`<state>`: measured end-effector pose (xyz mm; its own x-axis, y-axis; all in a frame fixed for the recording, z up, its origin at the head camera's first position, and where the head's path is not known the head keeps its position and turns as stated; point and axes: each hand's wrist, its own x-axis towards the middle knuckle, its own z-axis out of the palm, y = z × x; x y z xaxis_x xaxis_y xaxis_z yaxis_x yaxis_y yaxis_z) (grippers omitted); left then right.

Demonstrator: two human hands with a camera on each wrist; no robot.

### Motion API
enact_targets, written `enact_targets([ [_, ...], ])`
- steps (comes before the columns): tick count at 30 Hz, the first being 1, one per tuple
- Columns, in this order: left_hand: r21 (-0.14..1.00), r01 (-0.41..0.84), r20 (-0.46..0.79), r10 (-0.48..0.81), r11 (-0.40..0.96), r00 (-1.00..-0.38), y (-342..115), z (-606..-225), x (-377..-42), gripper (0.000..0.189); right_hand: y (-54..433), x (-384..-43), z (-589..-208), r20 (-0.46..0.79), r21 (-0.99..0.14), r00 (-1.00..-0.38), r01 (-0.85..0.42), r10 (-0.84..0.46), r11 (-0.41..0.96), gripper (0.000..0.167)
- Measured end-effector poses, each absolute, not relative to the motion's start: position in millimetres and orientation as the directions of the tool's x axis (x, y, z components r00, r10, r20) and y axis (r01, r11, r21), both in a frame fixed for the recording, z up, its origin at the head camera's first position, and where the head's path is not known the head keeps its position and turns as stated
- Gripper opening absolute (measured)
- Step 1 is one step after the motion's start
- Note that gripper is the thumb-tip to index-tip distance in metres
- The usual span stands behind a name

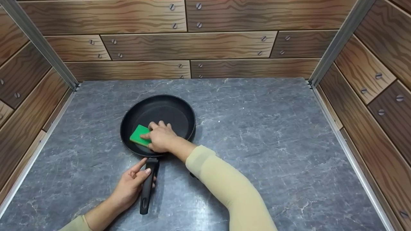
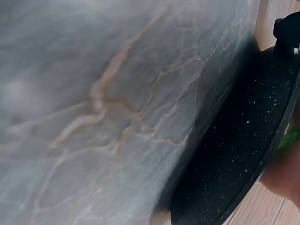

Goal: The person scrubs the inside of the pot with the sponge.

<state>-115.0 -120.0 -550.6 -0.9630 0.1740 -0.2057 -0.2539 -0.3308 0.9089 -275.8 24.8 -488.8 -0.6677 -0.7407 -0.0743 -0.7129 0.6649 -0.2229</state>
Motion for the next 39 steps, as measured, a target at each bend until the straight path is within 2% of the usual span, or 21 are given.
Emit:
enact_targets([
  [16, 0.917, -0.237, -0.199, 0.146, -0.32, -0.969, -118.8, -550.4, -114.3, 0.081, 12.5, -292.4, -494.5, -0.077, -0.166, -0.756, -0.633, -0.65, 0.756, 0.052],
  [25, 0.912, -0.22, -0.177, 0.151, -0.346, -0.973, -118.5, -552.2, -114.2, 0.081, 23.9, -307.0, -494.3, -0.049, -0.188, -0.812, -0.564, -0.582, 0.804, 0.051],
  [39, 0.91, -0.214, -0.17, 0.15, -0.354, -0.974, -117.6, -552.2, -114.3, 0.08, 43.7, -315.9, -491.9, -0.049, -0.177, -0.853, -0.505, -0.52, 0.845, 0.052],
])
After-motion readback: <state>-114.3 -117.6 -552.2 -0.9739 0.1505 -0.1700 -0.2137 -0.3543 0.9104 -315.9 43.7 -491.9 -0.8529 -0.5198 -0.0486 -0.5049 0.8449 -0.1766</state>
